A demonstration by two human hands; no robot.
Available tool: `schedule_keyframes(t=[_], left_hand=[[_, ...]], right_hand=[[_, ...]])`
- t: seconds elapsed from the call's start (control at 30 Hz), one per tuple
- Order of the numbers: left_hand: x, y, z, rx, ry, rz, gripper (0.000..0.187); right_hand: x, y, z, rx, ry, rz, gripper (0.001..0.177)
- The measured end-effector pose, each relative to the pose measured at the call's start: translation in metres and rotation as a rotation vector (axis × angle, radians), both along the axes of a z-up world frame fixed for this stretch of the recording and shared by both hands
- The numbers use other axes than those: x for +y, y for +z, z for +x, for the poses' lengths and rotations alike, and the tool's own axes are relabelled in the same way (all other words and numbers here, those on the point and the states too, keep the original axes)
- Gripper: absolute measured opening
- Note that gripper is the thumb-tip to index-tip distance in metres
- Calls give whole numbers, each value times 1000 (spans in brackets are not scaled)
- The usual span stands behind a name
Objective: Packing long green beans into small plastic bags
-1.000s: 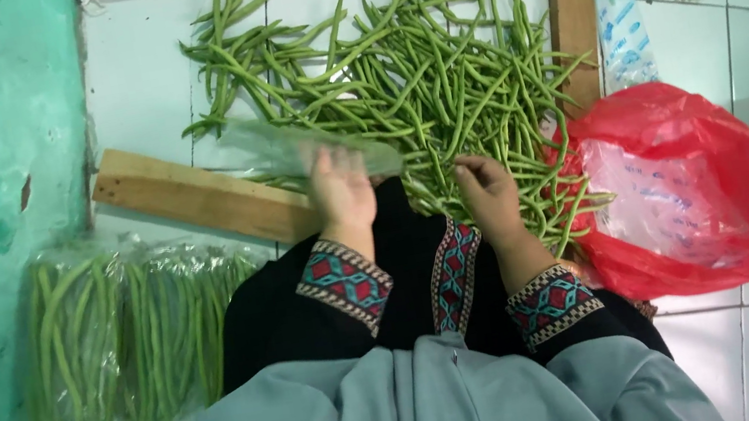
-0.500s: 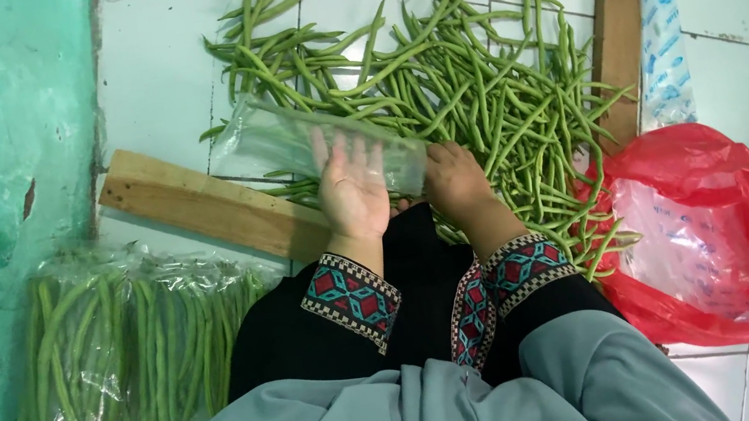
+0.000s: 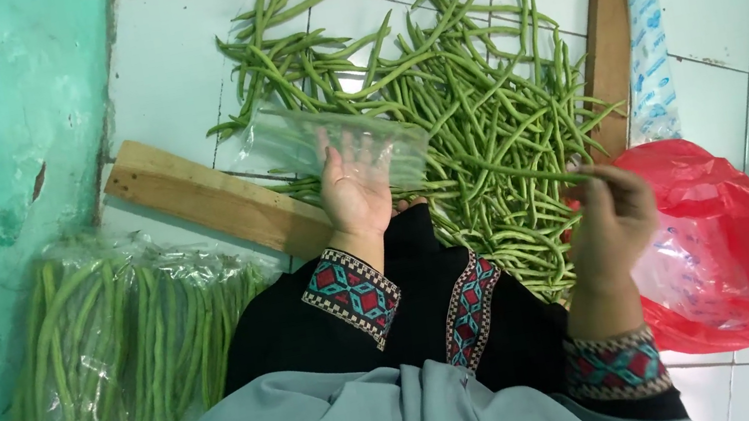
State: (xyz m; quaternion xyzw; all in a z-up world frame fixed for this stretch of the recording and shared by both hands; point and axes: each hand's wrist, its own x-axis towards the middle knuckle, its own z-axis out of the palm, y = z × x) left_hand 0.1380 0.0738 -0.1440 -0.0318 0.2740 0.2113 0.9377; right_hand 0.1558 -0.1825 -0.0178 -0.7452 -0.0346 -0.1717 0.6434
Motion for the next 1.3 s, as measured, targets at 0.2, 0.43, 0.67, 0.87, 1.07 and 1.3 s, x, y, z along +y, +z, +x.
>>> schedule_keyframes(t=[0.2, 0.43, 0.67, 0.87, 1.07, 1.3], left_hand=[[-3, -11, 2, -4, 5, 22, 35], [-2, -4, 3, 6, -22, 15, 36], [0, 29, 0, 34, -72, -58, 38], [1, 63, 1, 77, -169, -51, 41], [5, 86, 3, 151, -211, -75, 38], [-2, 77, 5, 273, -211, -96, 40]], right_hand=[[-41, 8, -17, 20, 34, 503, 14], [-22, -1, -18, 50, 37, 598, 12], [8, -33, -14, 118, 99, 646, 14], [67, -40, -7, 254, 142, 625, 11], [96, -75, 15, 244, 185, 366, 8], [116, -89, 37, 32, 299, -127, 13]])
